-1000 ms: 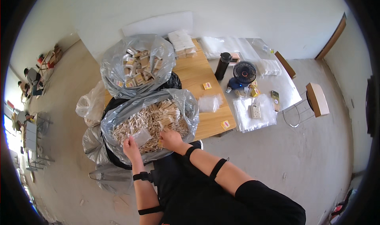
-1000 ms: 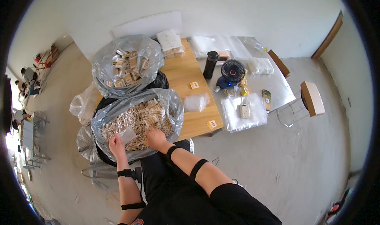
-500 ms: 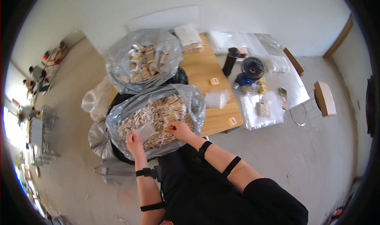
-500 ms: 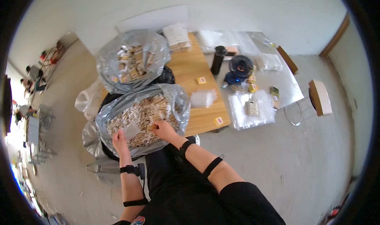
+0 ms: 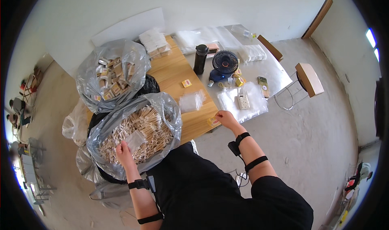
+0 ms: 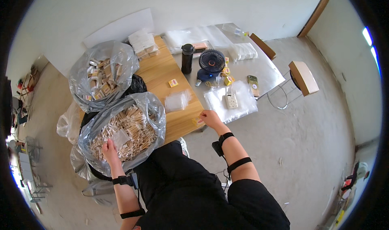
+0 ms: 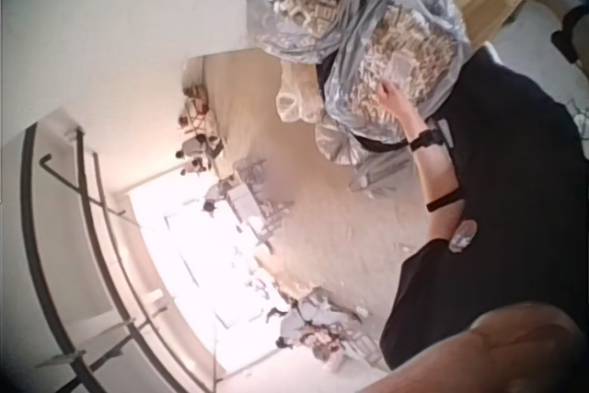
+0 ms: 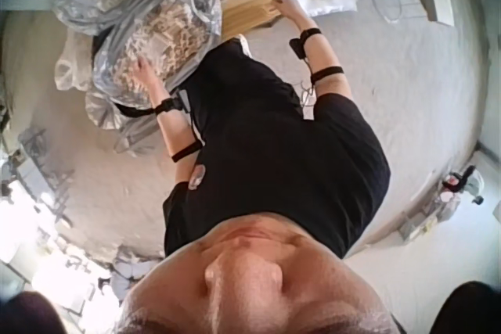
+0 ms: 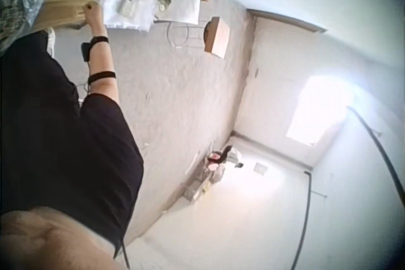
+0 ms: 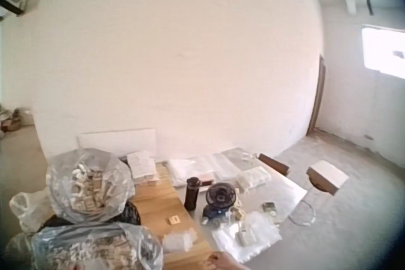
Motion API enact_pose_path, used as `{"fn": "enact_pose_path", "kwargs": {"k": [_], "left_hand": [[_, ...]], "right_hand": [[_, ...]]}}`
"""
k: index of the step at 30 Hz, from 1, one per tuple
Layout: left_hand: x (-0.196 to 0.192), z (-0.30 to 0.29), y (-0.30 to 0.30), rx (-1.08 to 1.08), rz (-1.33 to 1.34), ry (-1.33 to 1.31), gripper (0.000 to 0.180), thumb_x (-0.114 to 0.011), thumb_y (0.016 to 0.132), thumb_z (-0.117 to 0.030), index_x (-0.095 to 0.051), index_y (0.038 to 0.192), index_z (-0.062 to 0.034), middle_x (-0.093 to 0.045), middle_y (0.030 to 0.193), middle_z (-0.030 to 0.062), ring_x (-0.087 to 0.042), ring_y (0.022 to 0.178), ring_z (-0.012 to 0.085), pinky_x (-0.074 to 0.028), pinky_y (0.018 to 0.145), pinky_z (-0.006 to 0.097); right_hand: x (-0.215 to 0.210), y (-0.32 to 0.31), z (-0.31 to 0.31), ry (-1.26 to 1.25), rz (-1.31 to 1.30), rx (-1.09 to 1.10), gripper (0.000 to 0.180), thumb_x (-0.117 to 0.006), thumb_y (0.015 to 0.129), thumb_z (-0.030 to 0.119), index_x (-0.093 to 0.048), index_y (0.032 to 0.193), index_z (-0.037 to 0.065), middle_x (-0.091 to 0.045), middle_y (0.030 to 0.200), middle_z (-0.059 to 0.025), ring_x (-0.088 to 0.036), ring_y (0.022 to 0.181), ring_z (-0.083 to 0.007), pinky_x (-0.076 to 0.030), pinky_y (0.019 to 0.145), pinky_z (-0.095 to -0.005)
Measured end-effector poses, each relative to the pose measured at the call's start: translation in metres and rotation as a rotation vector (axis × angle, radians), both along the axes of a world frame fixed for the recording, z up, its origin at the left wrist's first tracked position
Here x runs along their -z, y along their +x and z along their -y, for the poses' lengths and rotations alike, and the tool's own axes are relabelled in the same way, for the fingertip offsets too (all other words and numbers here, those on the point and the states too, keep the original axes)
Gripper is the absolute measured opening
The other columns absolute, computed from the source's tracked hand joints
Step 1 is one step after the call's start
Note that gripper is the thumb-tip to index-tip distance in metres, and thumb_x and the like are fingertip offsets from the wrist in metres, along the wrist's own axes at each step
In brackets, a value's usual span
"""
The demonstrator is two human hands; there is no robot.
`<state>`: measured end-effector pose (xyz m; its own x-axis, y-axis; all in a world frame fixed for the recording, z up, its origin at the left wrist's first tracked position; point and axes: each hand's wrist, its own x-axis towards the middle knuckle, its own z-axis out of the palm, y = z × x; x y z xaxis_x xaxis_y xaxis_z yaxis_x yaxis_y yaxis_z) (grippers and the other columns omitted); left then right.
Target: The recorder is packing cotton swabs into small plastic bags.
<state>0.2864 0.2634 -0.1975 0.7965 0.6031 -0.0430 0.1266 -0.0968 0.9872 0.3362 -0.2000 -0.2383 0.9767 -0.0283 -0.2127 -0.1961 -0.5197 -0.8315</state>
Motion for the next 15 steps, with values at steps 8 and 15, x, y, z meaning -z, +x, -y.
{"fn": "enact_pose_path", "kwargs": {"k": [8,15], "left_hand": [[-0.022,0.039,0.005,0.070,-0.047,0.045,0.030,-0.055,0.094,-0.027,-0.051,0.073,-0.0063,-0.043,0.058,-0.0039,-0.037,0.051,0.0044,-0.029,0.045,0.022],[-0.027,0.058,0.011,0.110,-0.033,-0.035,0.030,-0.055,0.094,-0.025,-0.050,0.071,-0.0070,-0.043,0.058,-0.0037,-0.036,0.050,0.0041,-0.027,0.045,0.022]], "right_hand": [[0.013,-0.004,-0.010,-0.206,-0.007,0.030,0.015,-0.059,0.079,0.015,-0.066,0.088,0.004,-0.067,0.083,-0.0130,-0.065,0.079,-0.0280,-0.050,0.070,-0.0366],[0.002,0.009,0.003,-0.343,0.199,-0.243,0.014,-0.053,0.079,0.011,-0.066,0.084,0.009,-0.063,0.088,-0.0091,-0.059,0.088,-0.0296,-0.048,0.074,-0.0382]]}}
